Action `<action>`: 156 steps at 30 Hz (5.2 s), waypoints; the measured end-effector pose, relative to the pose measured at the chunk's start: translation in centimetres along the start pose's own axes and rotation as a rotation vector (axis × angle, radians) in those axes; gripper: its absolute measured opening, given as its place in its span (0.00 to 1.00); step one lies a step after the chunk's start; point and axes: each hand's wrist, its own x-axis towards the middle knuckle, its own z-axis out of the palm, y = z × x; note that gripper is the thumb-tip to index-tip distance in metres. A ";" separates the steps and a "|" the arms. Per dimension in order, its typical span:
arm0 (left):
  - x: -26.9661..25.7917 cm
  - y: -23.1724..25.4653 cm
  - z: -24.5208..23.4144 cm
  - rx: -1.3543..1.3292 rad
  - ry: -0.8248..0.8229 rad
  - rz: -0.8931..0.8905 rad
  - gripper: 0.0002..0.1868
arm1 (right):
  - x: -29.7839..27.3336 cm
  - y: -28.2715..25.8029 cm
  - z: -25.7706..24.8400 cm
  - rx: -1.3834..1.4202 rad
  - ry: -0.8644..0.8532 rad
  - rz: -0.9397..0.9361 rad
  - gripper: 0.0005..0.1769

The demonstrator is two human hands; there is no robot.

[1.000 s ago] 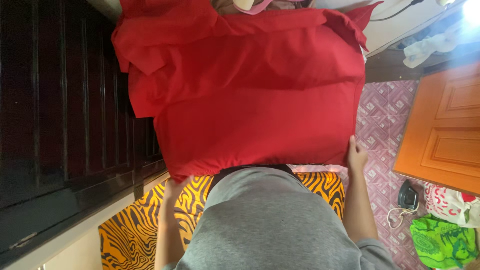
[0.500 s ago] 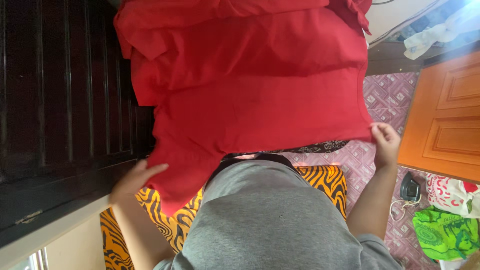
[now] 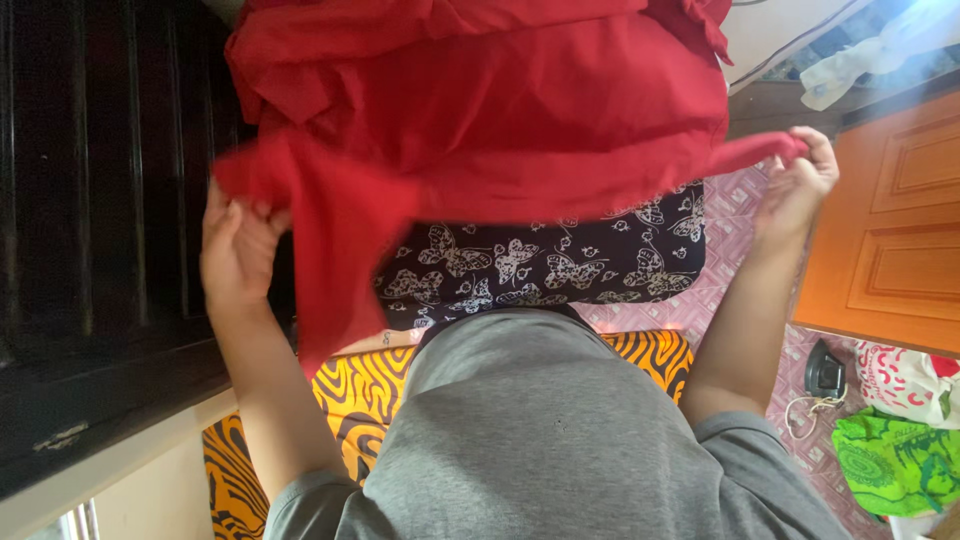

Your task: The person uses a pink lint roller to repeatedly roll over a large red fabric laid on a bed. They smooth the fabric with their hands between rolling passes and continue the process across different sections of the fabric.

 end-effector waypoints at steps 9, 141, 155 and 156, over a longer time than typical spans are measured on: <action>-2.0 -5.8 1.8 1.548 -0.006 -0.484 0.59 | 0.7 5.4 0.8 -0.471 -0.005 0.109 0.13; -11.2 -3.0 4.4 0.836 0.652 0.129 0.07 | -7.6 -4.7 -5.4 -0.492 0.073 0.222 0.47; -16.4 -13.4 -1.3 1.345 0.733 -0.075 0.08 | -15.6 5.0 -10.5 -1.010 0.264 0.550 0.42; -16.3 -13.5 -1.0 1.385 0.717 -0.070 0.09 | -15.3 5.5 -10.6 -1.155 0.222 0.524 0.41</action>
